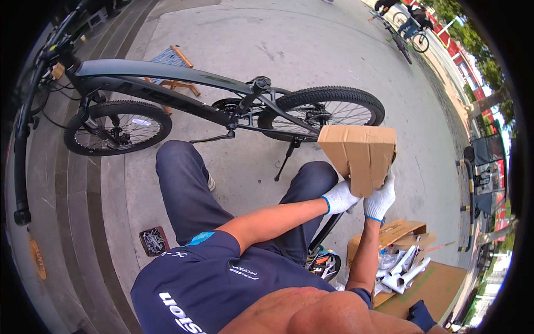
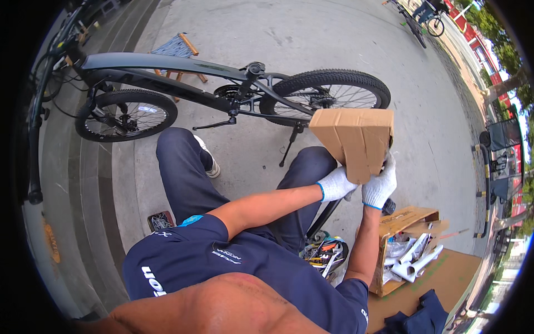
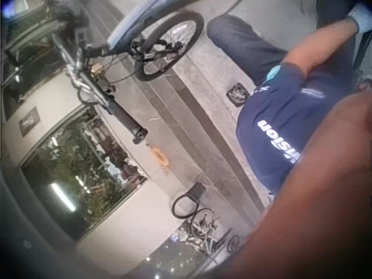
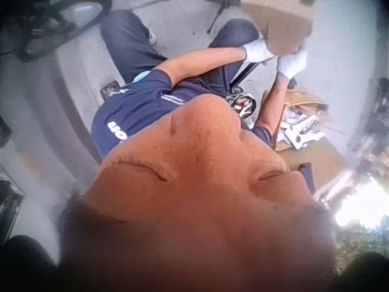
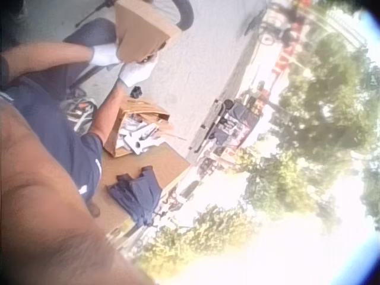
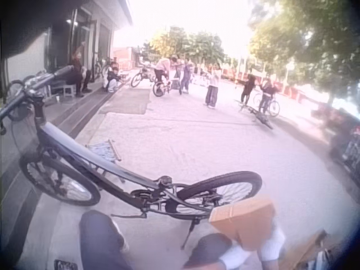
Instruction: The person assembles a bicycle by first removing protective foam from the frame, then installing the saddle onto the seat post. They use a hex wrench to tighten the saddle clamp and adjust the saddle angle. The person also removes a protective sticker from the frame.
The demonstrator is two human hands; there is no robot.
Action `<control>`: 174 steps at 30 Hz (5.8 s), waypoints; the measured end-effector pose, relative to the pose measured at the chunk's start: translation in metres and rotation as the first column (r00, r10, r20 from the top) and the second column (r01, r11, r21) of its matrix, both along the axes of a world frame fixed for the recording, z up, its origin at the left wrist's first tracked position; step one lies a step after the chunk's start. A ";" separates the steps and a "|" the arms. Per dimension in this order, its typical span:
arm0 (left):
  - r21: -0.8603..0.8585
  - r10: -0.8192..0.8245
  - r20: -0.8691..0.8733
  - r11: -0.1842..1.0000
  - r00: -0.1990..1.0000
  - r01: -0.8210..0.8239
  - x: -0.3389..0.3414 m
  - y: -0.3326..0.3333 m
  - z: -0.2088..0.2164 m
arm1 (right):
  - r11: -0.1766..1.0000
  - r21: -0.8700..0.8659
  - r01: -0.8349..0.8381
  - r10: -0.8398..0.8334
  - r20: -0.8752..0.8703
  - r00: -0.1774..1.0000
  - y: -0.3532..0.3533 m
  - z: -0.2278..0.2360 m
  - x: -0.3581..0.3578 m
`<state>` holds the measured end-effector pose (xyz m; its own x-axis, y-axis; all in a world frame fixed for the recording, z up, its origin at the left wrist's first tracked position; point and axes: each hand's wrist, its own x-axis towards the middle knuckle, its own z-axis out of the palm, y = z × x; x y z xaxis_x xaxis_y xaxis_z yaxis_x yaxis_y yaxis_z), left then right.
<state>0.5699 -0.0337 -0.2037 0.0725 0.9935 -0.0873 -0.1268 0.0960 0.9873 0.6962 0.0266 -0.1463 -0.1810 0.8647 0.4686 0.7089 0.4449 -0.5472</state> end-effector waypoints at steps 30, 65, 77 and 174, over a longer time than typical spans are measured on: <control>0.142 -0.304 0.895 0.888 0.326 0.438 -0.049 -0.013 -0.019 | 0.929 -0.288 0.232 -0.217 0.081 0.973 -0.007 -0.037 0.122; -0.259 -0.136 0.514 0.917 0.847 0.304 -0.006 -0.013 0.006 | 0.873 -0.488 -0.003 -0.063 -0.120 0.991 0.003 0.024 0.169; -0.314 0.022 -0.203 0.946 0.979 -0.086 0.038 0.005 -0.034 | 0.947 -0.220 -0.234 0.305 0.383 0.872 0.068 0.079 -0.032; -0.299 -0.114 -0.073 0.950 0.991 0.088 0.025 -0.011 -0.028 | 0.936 0.026 -0.350 0.309 0.415 0.856 0.003 0.070 0.020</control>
